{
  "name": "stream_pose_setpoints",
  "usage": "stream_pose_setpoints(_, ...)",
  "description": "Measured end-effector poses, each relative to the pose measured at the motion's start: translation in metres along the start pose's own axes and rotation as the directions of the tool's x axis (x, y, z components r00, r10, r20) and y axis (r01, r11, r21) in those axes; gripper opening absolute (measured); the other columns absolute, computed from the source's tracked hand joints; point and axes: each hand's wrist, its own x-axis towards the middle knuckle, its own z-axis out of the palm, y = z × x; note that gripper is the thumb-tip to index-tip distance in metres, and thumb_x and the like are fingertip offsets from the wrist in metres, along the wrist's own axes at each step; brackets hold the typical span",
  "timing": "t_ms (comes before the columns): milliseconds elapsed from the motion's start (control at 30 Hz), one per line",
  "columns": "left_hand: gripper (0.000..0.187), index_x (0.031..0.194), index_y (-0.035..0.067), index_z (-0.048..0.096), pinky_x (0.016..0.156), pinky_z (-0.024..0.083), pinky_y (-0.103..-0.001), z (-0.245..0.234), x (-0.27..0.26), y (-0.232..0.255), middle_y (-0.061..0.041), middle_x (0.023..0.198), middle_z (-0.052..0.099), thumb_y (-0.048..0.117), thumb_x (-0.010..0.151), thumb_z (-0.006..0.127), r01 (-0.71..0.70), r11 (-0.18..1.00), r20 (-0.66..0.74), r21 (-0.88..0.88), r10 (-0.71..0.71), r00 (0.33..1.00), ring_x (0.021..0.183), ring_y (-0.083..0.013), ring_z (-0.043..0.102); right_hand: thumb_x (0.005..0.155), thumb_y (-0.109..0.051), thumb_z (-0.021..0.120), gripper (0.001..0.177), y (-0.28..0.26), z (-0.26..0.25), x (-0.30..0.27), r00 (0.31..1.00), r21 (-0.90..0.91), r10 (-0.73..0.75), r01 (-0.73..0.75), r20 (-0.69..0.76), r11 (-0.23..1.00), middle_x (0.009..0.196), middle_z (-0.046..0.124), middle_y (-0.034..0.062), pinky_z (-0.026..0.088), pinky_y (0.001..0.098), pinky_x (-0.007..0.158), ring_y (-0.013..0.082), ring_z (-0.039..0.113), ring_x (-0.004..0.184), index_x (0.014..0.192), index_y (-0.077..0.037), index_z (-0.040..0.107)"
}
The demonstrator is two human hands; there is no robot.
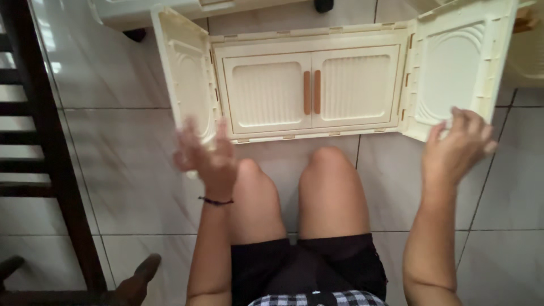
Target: The person assembles a beige plastic crate by unfolding its sides and securing the latches. They repeatedly open and close the crate, adjust the side panels, and stack it with another similar crate on the floor.
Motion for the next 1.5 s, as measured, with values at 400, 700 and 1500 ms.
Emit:
stream_pose_setpoints(400, 0.032, 0.123, 0.012, 0.07, 0.119, 0.025, -0.05, 0.053, 0.023, 0.03, -0.013, 0.151, 0.051, 0.011, 0.091, 0.069, -0.051, 0.943, 0.298, -0.328, 0.154, 0.942, 0.144, -0.028, 0.044, 0.099, -0.036, 0.074, 0.042, -0.177, 0.104, 0.045, 0.897, 0.486, -0.297, 0.11, 0.327, 0.867, 0.096, 0.07, 0.0162, 0.055, 0.0477, 0.067, 0.0369, 0.07, 0.079, 0.117, -0.003, 0.057)
stream_pose_setpoints(700, 0.033, 0.125, 0.01, 0.067, 0.117, 0.033, -0.047, 0.039, 0.034, 0.011, -0.012, 0.15, 0.052, 0.006, 0.092, 0.068, 0.059, 0.903, 0.309, -0.426, 0.085, 0.947, 0.14, -0.0281, 0.048, 0.09, -0.033, 0.079, 0.061, -0.203, 0.15, 0.023, 0.895, 0.399, -0.346, 0.219, 0.28, 0.89, 0.107, 0.057, 0.0212, 0.057, 0.0458, 0.062, 0.0388, 0.067, 0.077, 0.128, 0.003, 0.047)
stream_pose_setpoints(1500, 0.077, 0.161, -0.001, 0.021, 0.128, 0.027, -0.053, 0.097, 0.031, 0.011, -0.029, 0.165, 0.025, 0.033, 0.106, 0.062, 0.299, 0.78, 0.361, -0.55, -0.101, 0.927, 0.155, -0.0442, 0.026, 0.081, -0.03, 0.084, 0.077, -0.19, 0.094, 0.003, 0.958, 0.426, -0.263, 0.193, 0.112, 0.884, 0.116, 0.062, 0.0203, 0.056, 0.0495, 0.067, 0.0407, 0.068, 0.089, 0.14, -0.001, 0.045)
